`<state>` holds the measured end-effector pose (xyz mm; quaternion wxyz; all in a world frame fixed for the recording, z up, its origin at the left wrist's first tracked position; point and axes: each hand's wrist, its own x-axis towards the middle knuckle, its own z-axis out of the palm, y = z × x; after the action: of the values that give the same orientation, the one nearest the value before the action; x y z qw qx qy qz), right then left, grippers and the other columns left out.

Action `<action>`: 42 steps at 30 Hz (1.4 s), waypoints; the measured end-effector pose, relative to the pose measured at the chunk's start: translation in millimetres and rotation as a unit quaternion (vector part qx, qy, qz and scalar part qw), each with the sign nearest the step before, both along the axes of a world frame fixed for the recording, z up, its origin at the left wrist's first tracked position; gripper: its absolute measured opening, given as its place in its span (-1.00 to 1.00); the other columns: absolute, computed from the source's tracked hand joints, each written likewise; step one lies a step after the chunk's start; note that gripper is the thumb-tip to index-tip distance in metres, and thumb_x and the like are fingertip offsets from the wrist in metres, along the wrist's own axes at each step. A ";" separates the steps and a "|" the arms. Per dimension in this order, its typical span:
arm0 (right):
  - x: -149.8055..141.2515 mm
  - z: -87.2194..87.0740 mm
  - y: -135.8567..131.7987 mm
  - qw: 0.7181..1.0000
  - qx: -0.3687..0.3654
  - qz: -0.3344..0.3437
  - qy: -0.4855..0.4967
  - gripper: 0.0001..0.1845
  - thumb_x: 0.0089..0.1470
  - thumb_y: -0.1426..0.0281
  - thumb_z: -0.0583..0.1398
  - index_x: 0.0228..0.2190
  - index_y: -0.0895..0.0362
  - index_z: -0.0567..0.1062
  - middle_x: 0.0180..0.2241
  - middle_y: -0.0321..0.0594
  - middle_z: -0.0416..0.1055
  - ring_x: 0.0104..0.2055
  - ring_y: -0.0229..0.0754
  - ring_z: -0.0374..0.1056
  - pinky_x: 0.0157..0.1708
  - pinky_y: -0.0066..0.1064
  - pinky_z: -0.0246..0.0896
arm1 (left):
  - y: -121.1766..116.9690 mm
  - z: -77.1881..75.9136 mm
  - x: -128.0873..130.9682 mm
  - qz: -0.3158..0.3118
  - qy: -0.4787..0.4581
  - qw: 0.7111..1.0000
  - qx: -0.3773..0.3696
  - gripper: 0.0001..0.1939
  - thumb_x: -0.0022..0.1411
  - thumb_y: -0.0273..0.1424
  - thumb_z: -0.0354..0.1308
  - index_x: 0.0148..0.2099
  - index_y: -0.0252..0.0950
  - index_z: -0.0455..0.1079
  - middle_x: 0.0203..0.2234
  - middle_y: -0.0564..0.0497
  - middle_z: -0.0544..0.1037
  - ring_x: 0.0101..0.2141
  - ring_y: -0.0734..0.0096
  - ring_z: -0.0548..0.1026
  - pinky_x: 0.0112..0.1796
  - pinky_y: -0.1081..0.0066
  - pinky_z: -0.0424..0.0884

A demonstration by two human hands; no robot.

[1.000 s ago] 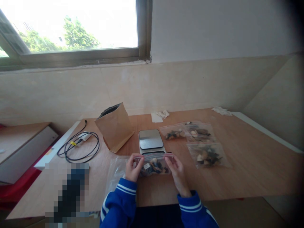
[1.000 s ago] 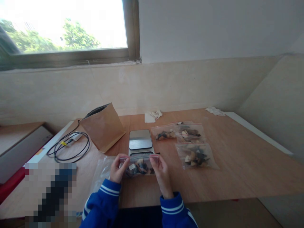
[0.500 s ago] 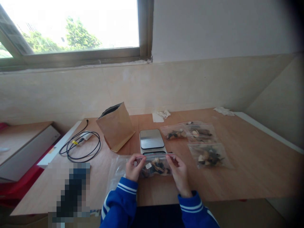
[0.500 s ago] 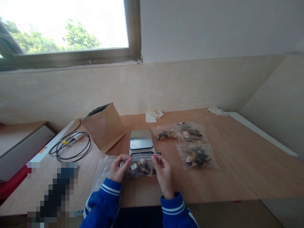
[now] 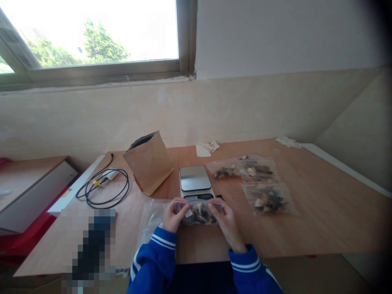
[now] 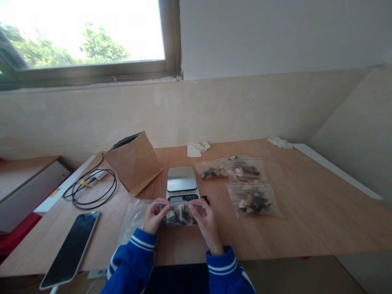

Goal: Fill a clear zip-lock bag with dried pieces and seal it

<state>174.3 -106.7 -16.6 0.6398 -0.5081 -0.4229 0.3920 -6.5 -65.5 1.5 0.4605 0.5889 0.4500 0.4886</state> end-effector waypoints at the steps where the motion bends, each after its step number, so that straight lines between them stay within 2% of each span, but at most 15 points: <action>1: -0.2 -0.5 0.7 1.000 0.005 0.000 -0.011 -0.70 -0.07 0.18 0.28 -0.37 0.14 0.51 -0.35 -0.19 0.47 -0.26 -0.13 0.40 -0.20 -0.30 0.31 | 0.4 0.1 0.1 -0.003 -0.003 1.000 0.004 -0.76 0.00 -0.21 0.26 -0.39 -0.30 0.45 -0.45 0.01 0.52 -0.40 0.39 0.48 -0.34 0.43 0.42; 6: 0.8 -2.2 2.3 0.999 0.024 -0.010 -0.044 -0.74 -0.02 0.19 0.25 -0.40 0.14 0.52 -0.38 -0.20 0.45 -0.27 -0.14 0.38 -0.21 -0.29 0.29 | 2.4 -0.8 0.4 -0.017 -0.030 0.998 0.044 -0.83 0.01 -0.28 0.27 -0.43 -0.30 0.48 -0.39 -0.06 0.56 -0.25 0.28 0.50 -0.16 0.34 0.41; 13: 0.8 -2.6 1.8 0.997 0.047 -0.027 -0.061 -0.76 0.00 0.21 0.24 -0.41 0.14 0.53 -0.36 -0.18 0.42 -0.24 -0.12 0.36 -0.18 -0.27 0.27 | 1.6 -4.9 -0.6 0.011 -0.008 0.999 0.041 -0.79 0.01 -0.27 0.27 -0.40 -0.33 0.49 -0.41 -0.05 0.57 -0.31 0.31 0.51 -0.24 0.37 0.42; 17: 1.3 -2.4 1.2 0.996 0.068 -0.032 -0.055 -0.79 -0.02 0.23 0.25 -0.45 0.13 0.51 -0.37 -0.20 0.39 -0.21 -0.12 0.33 -0.15 -0.27 0.24 | -0.6 -0.2 0.2 -0.025 -0.025 0.999 0.006 -0.77 0.01 -0.24 0.27 -0.40 -0.33 0.47 -0.42 -0.02 0.55 -0.37 0.36 0.51 -0.32 0.43 0.42; 20: 2.9 -0.4 -1.3 0.998 0.060 0.013 -0.026 -0.79 0.00 0.23 0.25 -0.36 0.11 0.51 -0.29 -0.19 0.39 -0.16 -0.11 0.33 -0.13 -0.28 0.23 | -2.0 3.7 1.0 -0.065 -0.034 0.997 -0.022 -0.74 0.00 -0.23 0.27 -0.36 -0.33 0.46 -0.42 -0.02 0.55 -0.39 0.38 0.50 -0.35 0.44 0.41; 22: 3.7 0.8 -2.9 0.997 0.032 0.064 -0.008 -0.74 0.01 0.23 0.24 -0.25 0.08 0.49 -0.23 -0.19 0.39 -0.17 -0.12 0.35 -0.15 -0.30 0.25 | -2.5 5.0 1.5 -0.066 -0.024 0.997 -0.034 -0.73 -0.02 -0.22 0.29 -0.36 -0.34 0.47 -0.44 -0.02 0.55 -0.42 0.38 0.50 -0.37 0.44 0.41; 24: 3.8 0.7 -3.4 0.995 0.016 0.097 -0.006 -0.73 0.03 0.23 0.22 -0.22 0.07 0.49 -0.22 -0.20 0.38 -0.18 -0.12 0.35 -0.17 -0.31 0.25 | -2.7 5.1 1.9 -0.055 -0.014 0.998 -0.035 -0.72 -0.04 -0.20 0.30 -0.39 -0.35 0.47 -0.47 -0.02 0.54 -0.44 0.38 0.49 -0.38 0.44 0.41; 28: 3.1 -3.3 -1.2 0.994 0.041 0.088 -0.053 -0.79 0.04 0.22 0.21 -0.35 0.10 0.53 -0.28 -0.21 0.35 -0.15 -0.11 0.33 -0.13 -0.32 0.22 | -2.3 4.4 2.3 -0.059 -0.018 0.998 -0.014 -0.72 -0.04 -0.20 0.30 -0.43 -0.34 0.46 -0.45 -0.03 0.54 -0.39 0.35 0.50 -0.32 0.41 0.42; 32: 2.6 -5.8 1.2 0.992 0.056 0.083 -0.082 -0.81 0.05 0.24 0.21 -0.38 0.09 0.53 -0.30 -0.22 0.34 -0.17 -0.14 0.32 -0.12 -0.32 0.20 | -2.2 5.2 2.2 -0.070 -0.022 0.997 0.010 -0.76 -0.02 -0.23 0.29 -0.43 -0.33 0.47 -0.43 -0.04 0.52 -0.36 0.34 0.49 -0.27 0.40 0.41; 38: -0.2 1.5 0.8 0.989 0.065 0.095 -0.088 -0.86 0.03 0.28 0.24 -0.40 0.09 0.52 -0.33 -0.24 0.31 -0.23 -0.19 0.32 -0.22 -0.39 0.22 | -2.9 5.5 2.6 -0.060 -0.023 0.997 0.050 -0.79 0.00 -0.26 0.29 -0.48 -0.31 0.48 -0.43 -0.06 0.52 -0.34 0.34 0.48 -0.26 0.37 0.40; 42: -2.4 6.0 -0.3 0.990 0.058 0.085 -0.097 -0.83 0.03 0.26 0.23 -0.43 0.11 0.53 -0.36 -0.25 0.31 -0.26 -0.20 0.32 -0.25 -0.41 0.22 | -3.3 4.9 2.0 -0.041 0.016 0.995 0.086 -0.83 0.03 -0.29 0.28 -0.46 -0.29 0.51 -0.42 -0.07 0.55 -0.30 0.29 0.48 -0.22 0.33 0.38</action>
<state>171.9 -106.9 -10.6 0.5886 -0.4682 -0.5464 0.3685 -4.5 -68.8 6.4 0.4206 0.6521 0.3887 0.4968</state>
